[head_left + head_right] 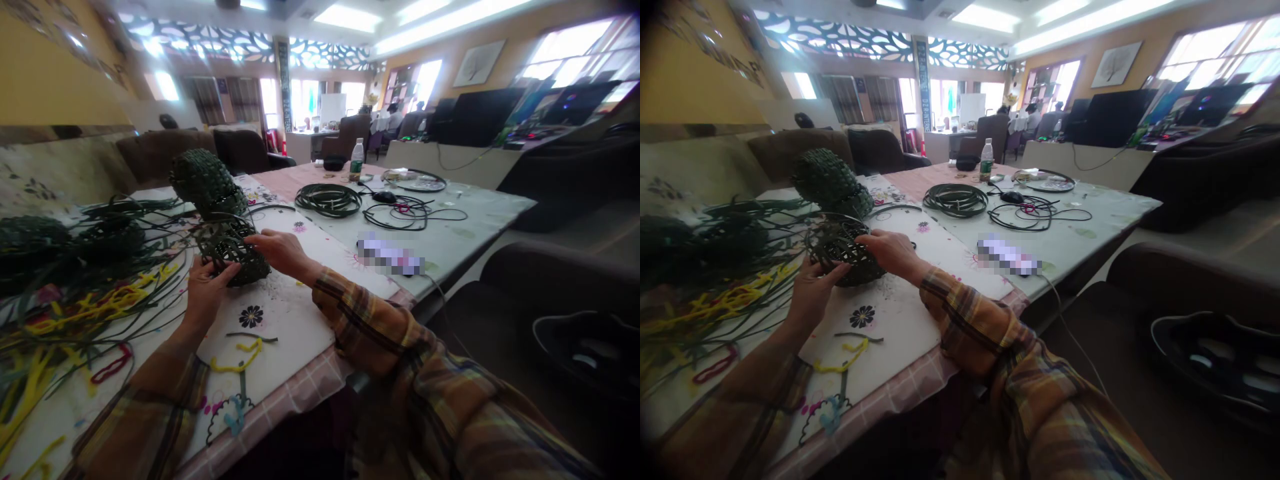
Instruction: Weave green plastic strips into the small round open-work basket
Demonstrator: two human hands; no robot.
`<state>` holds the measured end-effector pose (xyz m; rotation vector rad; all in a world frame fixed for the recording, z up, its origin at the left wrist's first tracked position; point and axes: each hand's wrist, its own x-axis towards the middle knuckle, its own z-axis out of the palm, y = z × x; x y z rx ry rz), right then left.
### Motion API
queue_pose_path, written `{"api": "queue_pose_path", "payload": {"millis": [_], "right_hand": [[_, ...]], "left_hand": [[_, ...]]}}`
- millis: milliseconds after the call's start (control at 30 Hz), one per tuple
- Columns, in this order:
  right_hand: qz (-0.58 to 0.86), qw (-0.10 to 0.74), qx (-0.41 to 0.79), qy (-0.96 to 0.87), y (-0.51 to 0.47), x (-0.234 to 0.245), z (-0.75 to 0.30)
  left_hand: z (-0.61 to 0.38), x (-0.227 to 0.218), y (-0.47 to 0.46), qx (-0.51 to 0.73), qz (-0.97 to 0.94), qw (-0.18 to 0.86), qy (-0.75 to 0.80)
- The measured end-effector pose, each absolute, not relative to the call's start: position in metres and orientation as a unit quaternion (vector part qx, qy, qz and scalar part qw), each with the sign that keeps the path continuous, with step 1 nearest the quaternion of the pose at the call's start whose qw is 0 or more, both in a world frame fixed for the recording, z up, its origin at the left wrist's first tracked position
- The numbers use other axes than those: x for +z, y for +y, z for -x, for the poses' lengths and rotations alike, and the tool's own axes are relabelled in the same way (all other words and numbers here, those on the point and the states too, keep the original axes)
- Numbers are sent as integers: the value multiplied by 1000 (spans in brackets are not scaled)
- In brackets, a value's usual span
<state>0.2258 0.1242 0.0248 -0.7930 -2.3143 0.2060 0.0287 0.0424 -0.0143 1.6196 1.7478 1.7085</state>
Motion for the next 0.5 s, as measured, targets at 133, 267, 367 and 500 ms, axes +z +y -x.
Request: {"api": "queue_pose_path", "payload": {"millis": [133, 267, 367, 500], "right_hand": [[312, 279, -27, -908, 124, 28, -227], [264, 290, -101, -914, 125, 30, -228], [252, 283, -135, -916, 123, 33, -229], [265, 275, -114, -917, 123, 37, -230]], "left_hand": [[-32, -11, 40, 595, -542, 115, 582], [-31, -10, 40, 595, -545, 118, 578], [-32, -10, 41, 592, -542, 108, 587], [-33, -11, 42, 586, -543, 104, 592]]}}
